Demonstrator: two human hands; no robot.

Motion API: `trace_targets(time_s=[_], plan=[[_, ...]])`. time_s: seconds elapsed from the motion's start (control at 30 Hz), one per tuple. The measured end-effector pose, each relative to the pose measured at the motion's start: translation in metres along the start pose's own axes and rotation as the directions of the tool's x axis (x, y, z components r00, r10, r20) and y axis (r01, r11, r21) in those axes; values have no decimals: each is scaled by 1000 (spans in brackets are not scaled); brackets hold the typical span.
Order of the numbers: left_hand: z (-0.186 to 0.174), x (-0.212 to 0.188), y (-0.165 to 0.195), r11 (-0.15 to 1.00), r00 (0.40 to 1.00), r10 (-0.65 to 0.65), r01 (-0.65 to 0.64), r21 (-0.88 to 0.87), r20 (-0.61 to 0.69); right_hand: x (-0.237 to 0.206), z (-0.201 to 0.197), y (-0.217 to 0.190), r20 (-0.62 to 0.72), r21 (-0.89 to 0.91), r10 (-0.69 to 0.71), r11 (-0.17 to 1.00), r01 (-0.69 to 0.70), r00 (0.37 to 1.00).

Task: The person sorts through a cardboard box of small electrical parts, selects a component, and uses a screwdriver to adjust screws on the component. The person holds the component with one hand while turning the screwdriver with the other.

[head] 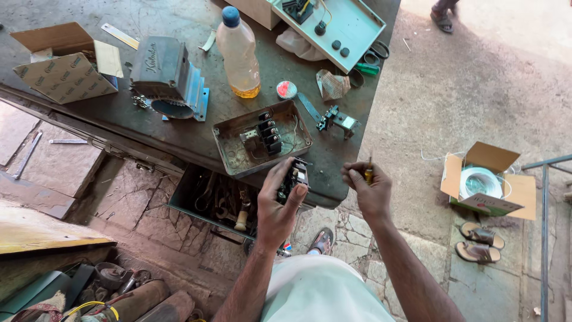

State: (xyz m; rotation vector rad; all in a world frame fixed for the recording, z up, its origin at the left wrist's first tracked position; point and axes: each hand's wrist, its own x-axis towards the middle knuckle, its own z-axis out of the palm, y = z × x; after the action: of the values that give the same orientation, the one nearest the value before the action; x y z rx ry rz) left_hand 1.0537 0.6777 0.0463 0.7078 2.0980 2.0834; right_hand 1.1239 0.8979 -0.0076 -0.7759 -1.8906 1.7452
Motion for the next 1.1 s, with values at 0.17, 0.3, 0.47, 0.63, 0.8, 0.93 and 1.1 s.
trace_targets(time_s=[0.17,0.3,0.47,0.63,0.8,0.93,1.1], plan=[[3,6,7,997,996,76,-76,22,36,17,26,-17,3,-446,21,895,-18,1000],[0,8,14,995,993,95,-96,8,68,29,43,-27,95,-591,-229,771,240,969],[-10,10,20,993,992,109,-111,39,64,32,53,-29,158,-697,-247,658,285,956],[-17,8,21,982,986,143,-152,112,85,27,53,-26,153,-711,-292,631,310,944],[-15,2,15,855,919,347,-392,340,187,26,47,-15,175,-653,-299,678,338,938],[-8,2,10,770,856,461,-517,373,233,19,40,-9,38,-437,-320,847,304,947],[-11,4,17,702,810,507,-587,404,296,-9,15,-22,70,-76,-238,967,243,969]])
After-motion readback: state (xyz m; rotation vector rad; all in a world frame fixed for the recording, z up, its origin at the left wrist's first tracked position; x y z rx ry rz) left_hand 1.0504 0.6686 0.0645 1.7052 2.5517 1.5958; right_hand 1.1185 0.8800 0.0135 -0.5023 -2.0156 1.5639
